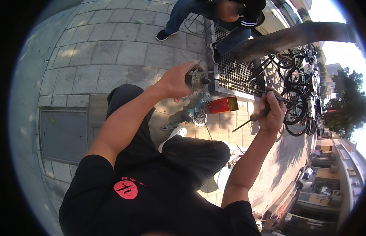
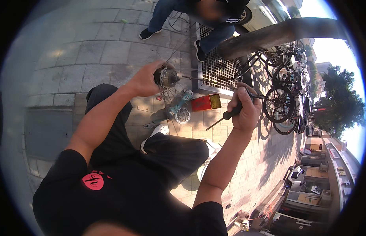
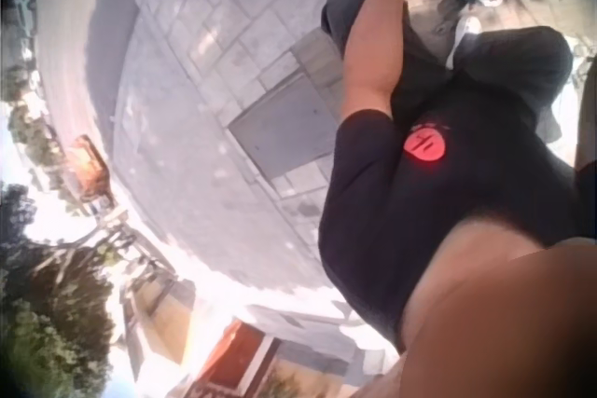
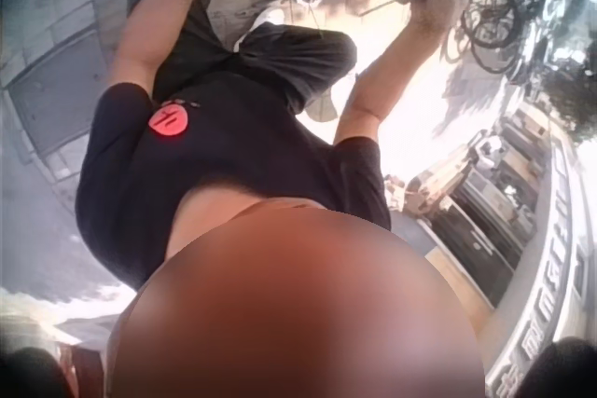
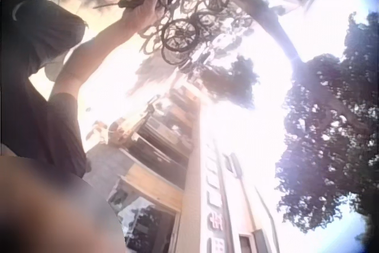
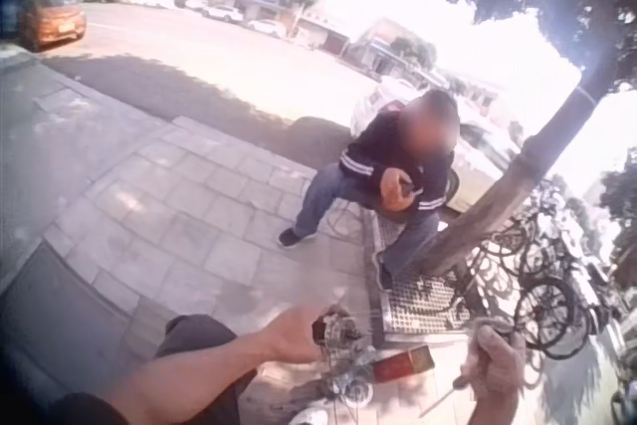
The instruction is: The person removes a bicycle wheel and uses a screwdriver to detach the brake disc. They then adjust the spokes and hub components by hand.
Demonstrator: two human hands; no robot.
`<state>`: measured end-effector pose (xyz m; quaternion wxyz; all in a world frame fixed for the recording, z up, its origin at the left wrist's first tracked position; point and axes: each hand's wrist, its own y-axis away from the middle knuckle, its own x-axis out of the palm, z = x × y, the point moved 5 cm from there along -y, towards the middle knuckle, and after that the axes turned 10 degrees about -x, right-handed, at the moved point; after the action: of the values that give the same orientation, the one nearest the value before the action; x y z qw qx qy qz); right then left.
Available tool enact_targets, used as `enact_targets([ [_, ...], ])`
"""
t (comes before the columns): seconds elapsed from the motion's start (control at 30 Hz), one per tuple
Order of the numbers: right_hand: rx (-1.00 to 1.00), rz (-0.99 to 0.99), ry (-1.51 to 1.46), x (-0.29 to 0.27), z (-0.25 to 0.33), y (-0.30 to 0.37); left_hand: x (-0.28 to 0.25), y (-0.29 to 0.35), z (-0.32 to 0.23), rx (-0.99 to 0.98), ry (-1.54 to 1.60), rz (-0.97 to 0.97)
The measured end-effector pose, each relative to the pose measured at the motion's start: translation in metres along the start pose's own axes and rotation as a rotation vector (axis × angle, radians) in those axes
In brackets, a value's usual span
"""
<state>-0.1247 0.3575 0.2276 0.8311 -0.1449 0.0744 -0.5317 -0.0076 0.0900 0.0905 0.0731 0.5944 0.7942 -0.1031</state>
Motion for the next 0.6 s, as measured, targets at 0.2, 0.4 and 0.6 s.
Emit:
enact_targets([
  [0.2,0.031,-0.021,-0.234,-0.032,-0.013,-0.002,0.001,0.000,0.006,-0.007,0.122,0.011],
  [0.4,0.045,-0.025,-0.257,-0.023,-0.021,0.003,0.000,0.001,0.007,0.037,0.190,0.003],
  [0.6,0.048,-0.006,-0.266,-0.024,-0.026,0.003,-0.002,0.003,0.001,0.044,0.175,-0.015],
])
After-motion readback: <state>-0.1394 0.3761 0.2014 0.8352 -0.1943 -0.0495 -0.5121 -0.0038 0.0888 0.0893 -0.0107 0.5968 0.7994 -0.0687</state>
